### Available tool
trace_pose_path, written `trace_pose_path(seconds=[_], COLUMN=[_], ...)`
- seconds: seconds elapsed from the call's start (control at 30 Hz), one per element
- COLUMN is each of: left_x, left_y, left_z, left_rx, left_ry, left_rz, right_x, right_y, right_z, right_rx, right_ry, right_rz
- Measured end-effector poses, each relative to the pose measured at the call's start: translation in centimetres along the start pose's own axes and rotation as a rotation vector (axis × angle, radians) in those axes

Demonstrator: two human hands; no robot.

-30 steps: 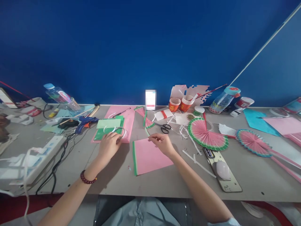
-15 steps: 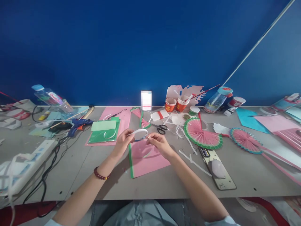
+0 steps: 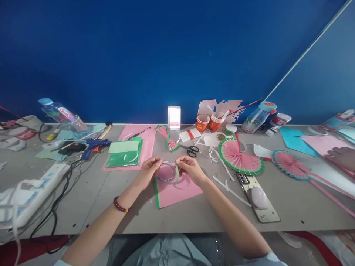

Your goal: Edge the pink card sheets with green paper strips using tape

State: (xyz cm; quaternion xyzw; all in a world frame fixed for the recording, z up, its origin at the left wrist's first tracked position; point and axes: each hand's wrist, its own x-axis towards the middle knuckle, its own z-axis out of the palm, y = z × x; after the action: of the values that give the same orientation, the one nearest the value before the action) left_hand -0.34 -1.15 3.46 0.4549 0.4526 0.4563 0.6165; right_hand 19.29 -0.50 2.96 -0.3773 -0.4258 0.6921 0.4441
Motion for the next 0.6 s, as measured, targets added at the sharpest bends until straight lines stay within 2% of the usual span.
trace_pose_path(seconds=[0.13,0.27,0.4,0.6], left_x=[-0.08,-0.43,-0.55,-0.45], left_y=[-0.05,0.13,-0.13,-0.45], left_z=[0.11,0.31,0.39,0.37], left_rx=[-0.157,-0.194,-0.203,-0.207], left_ry=[-0.093,-0.158,-0.192,-0.196], left_rz=[-0.124,-0.205,-0.218,-0.212], right_x=[-0.14,-0.56,-0.83,-0.82], right_y=[-0.01,-0.19,-0.22,-0.15], right_z=[-0.01,0.19,0.52,0.55], right_rx=[-0.019,0.013,0.018,0.033], right_ry=[-0.001,-0.103,-0.192,-0.18], right_rz=[-0.016,0.056,0.09,0.109])
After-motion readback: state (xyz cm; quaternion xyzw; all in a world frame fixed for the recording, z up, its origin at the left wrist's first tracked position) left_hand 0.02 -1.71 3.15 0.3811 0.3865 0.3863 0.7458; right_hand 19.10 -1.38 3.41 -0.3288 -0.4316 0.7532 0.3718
